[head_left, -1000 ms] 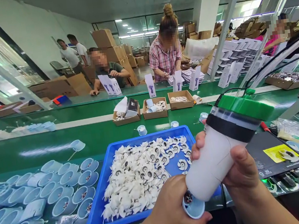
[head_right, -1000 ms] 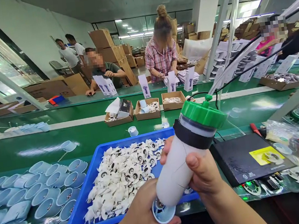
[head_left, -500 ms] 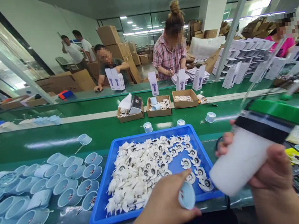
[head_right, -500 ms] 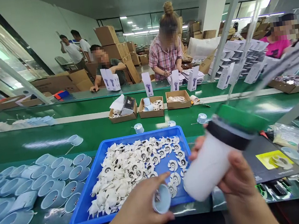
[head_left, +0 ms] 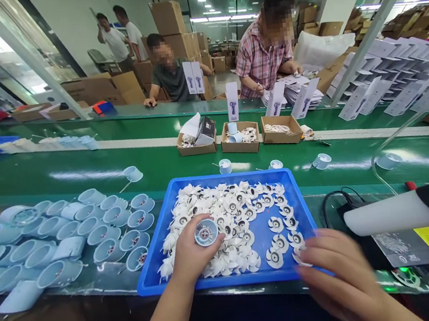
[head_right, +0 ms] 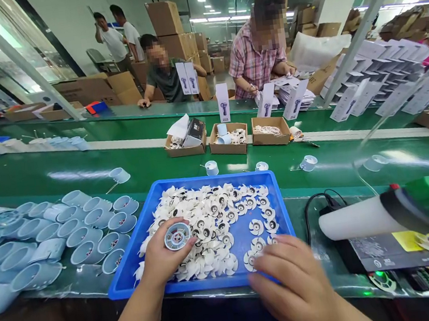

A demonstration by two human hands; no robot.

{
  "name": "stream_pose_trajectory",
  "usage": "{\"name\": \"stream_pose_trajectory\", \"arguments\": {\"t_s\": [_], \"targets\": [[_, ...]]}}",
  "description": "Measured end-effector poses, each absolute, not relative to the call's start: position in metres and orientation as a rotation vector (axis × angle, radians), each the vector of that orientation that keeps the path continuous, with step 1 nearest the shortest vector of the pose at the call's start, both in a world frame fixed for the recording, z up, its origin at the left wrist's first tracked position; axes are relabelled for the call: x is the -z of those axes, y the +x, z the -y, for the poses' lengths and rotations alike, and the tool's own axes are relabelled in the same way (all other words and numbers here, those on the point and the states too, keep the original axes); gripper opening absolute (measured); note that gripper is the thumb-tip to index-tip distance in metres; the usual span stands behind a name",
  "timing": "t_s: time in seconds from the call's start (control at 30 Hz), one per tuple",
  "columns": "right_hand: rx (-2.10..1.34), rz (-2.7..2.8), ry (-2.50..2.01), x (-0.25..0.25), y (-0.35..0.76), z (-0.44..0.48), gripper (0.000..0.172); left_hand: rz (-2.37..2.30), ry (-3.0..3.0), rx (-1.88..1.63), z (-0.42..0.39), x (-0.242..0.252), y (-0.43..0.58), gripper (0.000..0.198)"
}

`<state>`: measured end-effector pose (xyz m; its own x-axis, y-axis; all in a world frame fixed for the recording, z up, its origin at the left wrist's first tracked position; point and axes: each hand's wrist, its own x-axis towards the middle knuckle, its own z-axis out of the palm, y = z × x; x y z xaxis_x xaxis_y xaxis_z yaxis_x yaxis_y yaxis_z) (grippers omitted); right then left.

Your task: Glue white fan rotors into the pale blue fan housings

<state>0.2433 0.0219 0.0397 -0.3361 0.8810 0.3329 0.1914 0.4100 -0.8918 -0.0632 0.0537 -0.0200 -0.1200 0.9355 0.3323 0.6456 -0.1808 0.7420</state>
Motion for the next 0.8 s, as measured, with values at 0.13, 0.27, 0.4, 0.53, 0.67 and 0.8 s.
{"name": "stream_pose_trajectory", "arguments": {"t_s": [0.13,0.27,0.4,0.53,0.67,0.8], "targets": [[-0.437,3.013,-0.678,-0.008,0.187,-0.065,0.021,-1.774,1.824,-1.175,-0.053,0.022,-0.067,0.045],[-0.449,3.185,-0.561,0.023,0.168,-0.089,0.016,-1.778,1.810,-1.155,-0.052,0.020,-0.067,0.045],[-0.545,3.126,-0.773,0.036,0.169,-0.090,0.017,-1.779,1.769,-1.136,-0.052,0.018,-0.066,0.044],[-0.856,2.802,-1.105,0.029,0.174,-0.089,0.017,-1.791,1.719,-1.178,-0.053,0.018,-0.069,0.045],[-1.428,2.225,-1.133,0.004,0.190,-0.076,0.019,-1.610,1.539,-1.335,-0.041,0.017,-0.072,0.058],[-1.955,1.527,-0.928,-0.007,0.201,-0.043,0.048,-1.268,1.602,-1.113,-0.017,0.006,-0.057,0.060]]}}
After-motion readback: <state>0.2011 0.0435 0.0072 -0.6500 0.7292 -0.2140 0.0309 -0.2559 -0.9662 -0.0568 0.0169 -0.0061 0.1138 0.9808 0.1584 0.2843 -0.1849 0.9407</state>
